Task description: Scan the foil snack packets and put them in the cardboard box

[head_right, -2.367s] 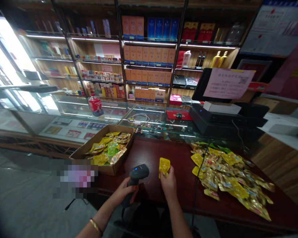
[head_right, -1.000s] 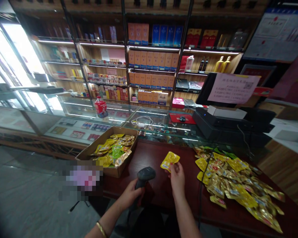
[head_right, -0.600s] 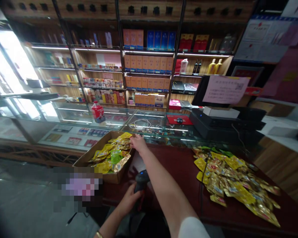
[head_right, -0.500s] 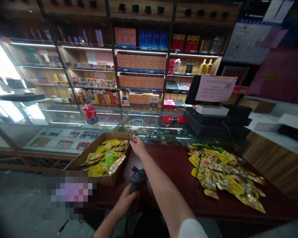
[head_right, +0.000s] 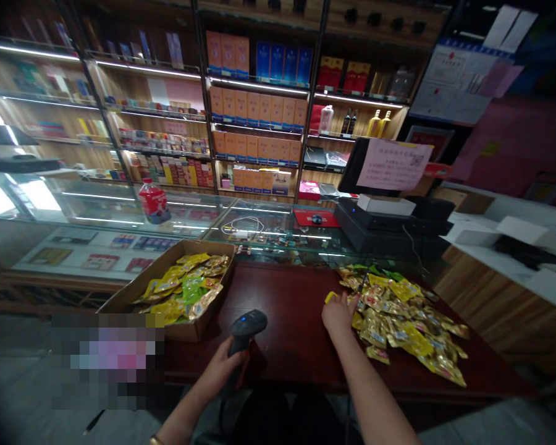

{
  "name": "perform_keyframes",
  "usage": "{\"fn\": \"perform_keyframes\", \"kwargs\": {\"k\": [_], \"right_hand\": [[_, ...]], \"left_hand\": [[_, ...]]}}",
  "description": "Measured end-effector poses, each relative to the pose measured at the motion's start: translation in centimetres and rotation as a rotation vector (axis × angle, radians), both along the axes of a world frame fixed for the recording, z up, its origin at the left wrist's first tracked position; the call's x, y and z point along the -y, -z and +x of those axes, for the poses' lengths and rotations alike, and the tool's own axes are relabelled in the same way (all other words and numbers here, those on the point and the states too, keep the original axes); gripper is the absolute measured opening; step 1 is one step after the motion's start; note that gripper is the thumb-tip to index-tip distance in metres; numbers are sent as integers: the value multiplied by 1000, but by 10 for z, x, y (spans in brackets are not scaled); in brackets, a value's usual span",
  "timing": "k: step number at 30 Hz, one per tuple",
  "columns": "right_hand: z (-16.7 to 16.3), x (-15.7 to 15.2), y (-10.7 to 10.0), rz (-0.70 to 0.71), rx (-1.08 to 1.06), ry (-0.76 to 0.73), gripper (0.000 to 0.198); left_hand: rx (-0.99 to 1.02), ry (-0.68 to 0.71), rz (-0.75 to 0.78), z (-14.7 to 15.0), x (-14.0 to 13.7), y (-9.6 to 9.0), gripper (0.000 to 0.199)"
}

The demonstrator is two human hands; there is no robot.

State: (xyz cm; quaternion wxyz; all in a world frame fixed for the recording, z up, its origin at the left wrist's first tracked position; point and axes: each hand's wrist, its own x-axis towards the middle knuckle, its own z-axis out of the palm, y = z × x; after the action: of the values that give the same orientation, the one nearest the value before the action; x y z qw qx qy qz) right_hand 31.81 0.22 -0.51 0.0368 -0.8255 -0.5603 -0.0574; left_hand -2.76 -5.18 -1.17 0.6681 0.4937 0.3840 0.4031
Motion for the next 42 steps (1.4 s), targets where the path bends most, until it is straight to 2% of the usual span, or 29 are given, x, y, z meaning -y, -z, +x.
{"fn": "perform_keyframes", "kwargs": {"k": [2,5,8,11,15,17,20,23,27,32,37,42], "right_hand": [[-22,3,1,-25,-30,-135,47],[-49,8,-3,-6,-92,-222,47],[-56,11,-11,37,-157,-195,54],[-48,9,-16,109,-272,-136,59],[-47,0,-5,335,-881,-59,28],[-56,-3,7,442,-1182,-6,37],[-74,0,24,626,-1430,74,51],[-84,5,32,745,-1427,105,53],[-82,9,34,808,-1418,79,51],[-80,10,35,803,-1535,45,55],[-82,10,37,837,-1516,91,58],[-80,11,38,863,-1486,72,60]], "left_hand": [[-8,-2,-14,1,0,1,39],[-7,-2,-4,1,0,4,38],[7,-7,27,1,0,7,36],[-7,4,21,1,-1,8,40],[1,39,25,0,-1,5,43],[5,61,41,-2,1,1,42],[-8,109,62,-3,4,-5,39],[-52,141,69,-3,6,-8,33],[-129,169,50,-3,6,-9,33],[-128,198,69,-4,5,-10,33],[-102,220,101,-3,7,-14,31],[-93,224,104,-3,7,-14,26]]}}
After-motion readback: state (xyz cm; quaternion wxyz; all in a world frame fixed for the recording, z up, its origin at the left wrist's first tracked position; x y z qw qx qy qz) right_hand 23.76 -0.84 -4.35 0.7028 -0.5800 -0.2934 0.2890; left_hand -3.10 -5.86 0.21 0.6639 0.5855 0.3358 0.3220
